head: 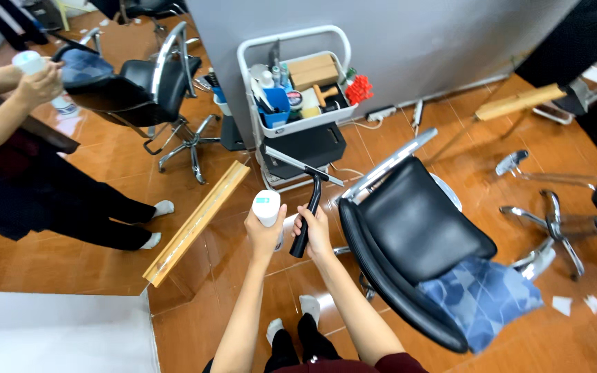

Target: The person cleans several surfaces, starting with a mirror using a squeegee and spray bottle, then wipes down a wooden stand with a cloth, and finally wipes the top of a floor-standing appliance.

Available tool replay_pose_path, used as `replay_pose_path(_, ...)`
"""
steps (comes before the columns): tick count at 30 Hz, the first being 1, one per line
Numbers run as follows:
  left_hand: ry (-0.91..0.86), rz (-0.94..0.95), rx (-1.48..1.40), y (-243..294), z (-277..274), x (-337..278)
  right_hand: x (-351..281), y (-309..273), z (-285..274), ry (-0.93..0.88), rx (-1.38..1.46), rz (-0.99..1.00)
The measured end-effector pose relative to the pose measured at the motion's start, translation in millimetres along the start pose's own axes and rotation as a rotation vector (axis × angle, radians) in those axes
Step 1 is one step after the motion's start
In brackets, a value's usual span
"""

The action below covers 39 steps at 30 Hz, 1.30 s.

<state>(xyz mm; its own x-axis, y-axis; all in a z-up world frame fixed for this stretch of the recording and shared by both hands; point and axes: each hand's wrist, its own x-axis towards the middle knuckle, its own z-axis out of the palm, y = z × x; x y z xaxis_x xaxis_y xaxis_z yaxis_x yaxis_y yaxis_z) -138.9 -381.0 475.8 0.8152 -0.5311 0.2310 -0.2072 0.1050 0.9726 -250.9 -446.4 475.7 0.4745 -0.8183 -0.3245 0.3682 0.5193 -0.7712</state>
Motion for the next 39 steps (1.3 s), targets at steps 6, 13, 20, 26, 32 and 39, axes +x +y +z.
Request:
replay_pose_path(6,-0.080,0.003,-0.017,-1.7,8.5,-22.7,-36.1,-9.8,-43.4,0.056,-0.119,0.021)
replay_pose_path(13,-0.163,-0.030,-0.048,-19.5,37.3,-58.3,-75.9,-23.8,-96.0,0.107,-0.244,-0.001)
replay_pose_path(20,-0.186,0.037,-0.045,-4.9,84.3,-101.8,-85.2,-64.1,-177.3,0.105,-0.270,-0.011)
replay_pose_path(26,-0.117,0.059,-0.032,23.6,146.9,-150.3,-88.4,-120.4,-270.7,0.110,-0.358,0.004)
replay_pose_path(32,0.014,0.035,-0.080,58.3,210.8,-211.2,-88.3,-180.6,-355.4,0.001,-0.426,-0.003)
replay_pose_path(39,0.105,0.015,-0.009,72.8,235.9,-278.2,-97.7,-210.3,-413.2,-0.003,-0.424,0.026)
